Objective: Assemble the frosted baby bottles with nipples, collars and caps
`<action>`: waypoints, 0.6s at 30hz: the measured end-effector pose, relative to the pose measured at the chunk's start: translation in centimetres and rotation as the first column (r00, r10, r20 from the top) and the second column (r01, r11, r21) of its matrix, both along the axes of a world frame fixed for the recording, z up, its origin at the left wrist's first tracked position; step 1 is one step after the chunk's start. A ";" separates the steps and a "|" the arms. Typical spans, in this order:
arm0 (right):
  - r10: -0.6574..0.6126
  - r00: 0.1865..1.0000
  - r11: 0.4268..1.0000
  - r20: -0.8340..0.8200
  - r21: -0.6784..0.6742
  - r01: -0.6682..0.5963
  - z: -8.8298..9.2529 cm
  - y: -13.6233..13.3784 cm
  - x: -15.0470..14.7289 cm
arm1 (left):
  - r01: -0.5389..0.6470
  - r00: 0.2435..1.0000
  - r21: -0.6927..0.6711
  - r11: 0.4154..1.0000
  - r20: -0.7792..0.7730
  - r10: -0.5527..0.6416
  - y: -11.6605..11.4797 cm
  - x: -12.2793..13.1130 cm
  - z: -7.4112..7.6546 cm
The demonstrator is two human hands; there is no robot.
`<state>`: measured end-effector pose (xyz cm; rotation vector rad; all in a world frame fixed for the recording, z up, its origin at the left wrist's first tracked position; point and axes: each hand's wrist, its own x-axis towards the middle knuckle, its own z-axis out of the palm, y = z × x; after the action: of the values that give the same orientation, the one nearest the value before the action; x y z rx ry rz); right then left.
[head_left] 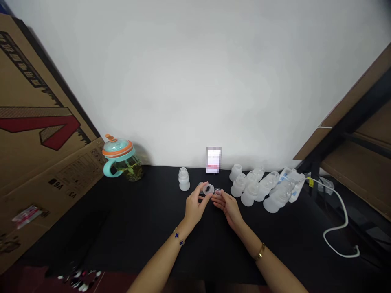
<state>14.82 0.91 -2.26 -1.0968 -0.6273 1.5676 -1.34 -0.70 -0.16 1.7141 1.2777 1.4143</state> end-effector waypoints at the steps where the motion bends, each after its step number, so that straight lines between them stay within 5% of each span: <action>1: 0.003 1.000 1.000 0.002 -0.014 -0.003 0.0 -0.1 0.0 | 0.000 1.000 0.018 1.000 -0.025 0.001 0.0 0.0 0.0; 13: 0.054 0.995 0.998 -0.086 -0.021 -0.056 0.2 -0.7 -0.1 | 0.095 0.960 0.187 0.978 -0.278 -0.040 -0.5 0.4 -0.2; 18: 0.057 0.979 0.988 -0.198 -0.129 -0.083 0.3 -0.5 0.0 | 0.083 0.950 0.205 0.975 -0.311 -0.016 -0.3 0.4 -0.3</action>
<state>14.79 0.45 -1.91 -1.0155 -0.4361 1.7752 -0.93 -0.98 -0.50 2.1682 1.2636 1.3336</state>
